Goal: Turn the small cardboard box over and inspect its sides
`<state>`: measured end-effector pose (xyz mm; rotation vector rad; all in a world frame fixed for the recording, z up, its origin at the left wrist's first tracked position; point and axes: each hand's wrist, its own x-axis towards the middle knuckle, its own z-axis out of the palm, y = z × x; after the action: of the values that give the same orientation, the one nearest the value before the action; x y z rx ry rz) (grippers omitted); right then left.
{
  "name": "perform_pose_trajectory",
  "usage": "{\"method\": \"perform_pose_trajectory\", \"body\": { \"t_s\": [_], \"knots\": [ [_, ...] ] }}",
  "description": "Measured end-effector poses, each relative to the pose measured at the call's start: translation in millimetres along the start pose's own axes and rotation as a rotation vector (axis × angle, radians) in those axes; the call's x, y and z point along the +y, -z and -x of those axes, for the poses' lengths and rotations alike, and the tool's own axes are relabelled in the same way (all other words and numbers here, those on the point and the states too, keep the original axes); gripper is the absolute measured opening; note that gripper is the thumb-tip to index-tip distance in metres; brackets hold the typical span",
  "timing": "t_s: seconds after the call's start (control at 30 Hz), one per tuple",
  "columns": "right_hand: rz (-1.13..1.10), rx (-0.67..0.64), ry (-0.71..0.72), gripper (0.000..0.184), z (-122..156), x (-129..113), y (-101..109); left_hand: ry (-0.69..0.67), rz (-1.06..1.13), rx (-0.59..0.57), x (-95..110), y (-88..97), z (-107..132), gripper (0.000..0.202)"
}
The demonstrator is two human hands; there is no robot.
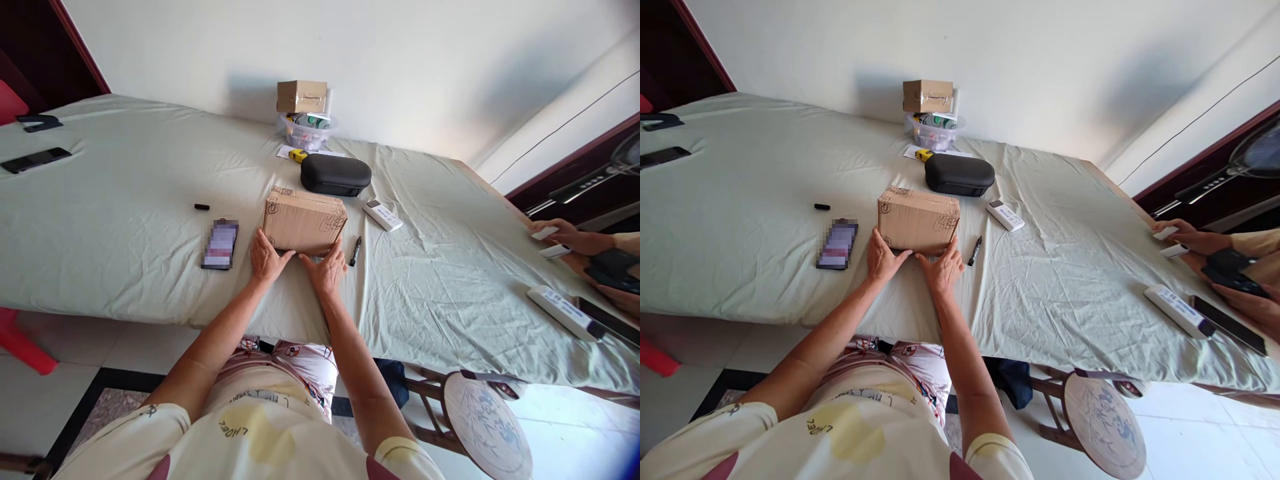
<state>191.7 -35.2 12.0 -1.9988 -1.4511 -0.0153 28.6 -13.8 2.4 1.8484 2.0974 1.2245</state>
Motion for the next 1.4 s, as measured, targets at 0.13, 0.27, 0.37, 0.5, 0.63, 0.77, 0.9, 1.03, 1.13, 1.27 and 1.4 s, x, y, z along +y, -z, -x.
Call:
{"method": "perform_pose_trajectory", "body": {
  "t_s": [0.13,0.27,0.37,0.5,0.63,0.77,0.9,1.03,1.13,1.27,1.4],
  "knots": [
    [-0.011,0.012,-0.008,0.119,-1,-1,0,-0.001,0.057,0.018,1,-2.4,1,0.125],
    [-0.044,0.027,-0.013,0.119,-1,0,0,-0.025,0.083,0.048,1,1.3,2,0.129],
    [-0.05,0.032,-0.017,0.119,-1,0,-1,-0.036,0.095,0.066,2,2.1,3,0.135],
    [-0.054,0.023,-0.014,0.122,-2,-1,0,-0.034,0.132,0.073,2,0.6,4,0.139],
    [-0.079,0.012,-0.028,0.12,-3,0,-1,-0.012,0.203,0.064,1,-0.9,4,0.137],
    [-0.135,0.013,-0.011,0.111,-4,8,-6,0.019,0.242,0.025,-3,-3.1,2,0.133],
    [-0.254,0.029,0.049,0.096,-8,22,-13,-0.013,0.29,0.019,-11,-6.5,1,0.117],
    [-0.362,0.062,0.118,0.077,-13,34,-15,-0.026,0.304,0.007,-18,-8.9,-1,0.099],
    [-0.392,0.101,0.152,0.066,-15,37,-13,-0.025,0.295,0.004,-23,-10.5,-2,0.089],
    [-0.421,0.166,0.174,0.055,-15,32,-5,-0.051,0.295,0.056,-27,-11.0,-5,0.078],
    [-0.512,0.216,0.146,0.048,-16,25,10,-0.097,0.318,0.132,-28,-3.1,-9,0.068]
  ]
}}
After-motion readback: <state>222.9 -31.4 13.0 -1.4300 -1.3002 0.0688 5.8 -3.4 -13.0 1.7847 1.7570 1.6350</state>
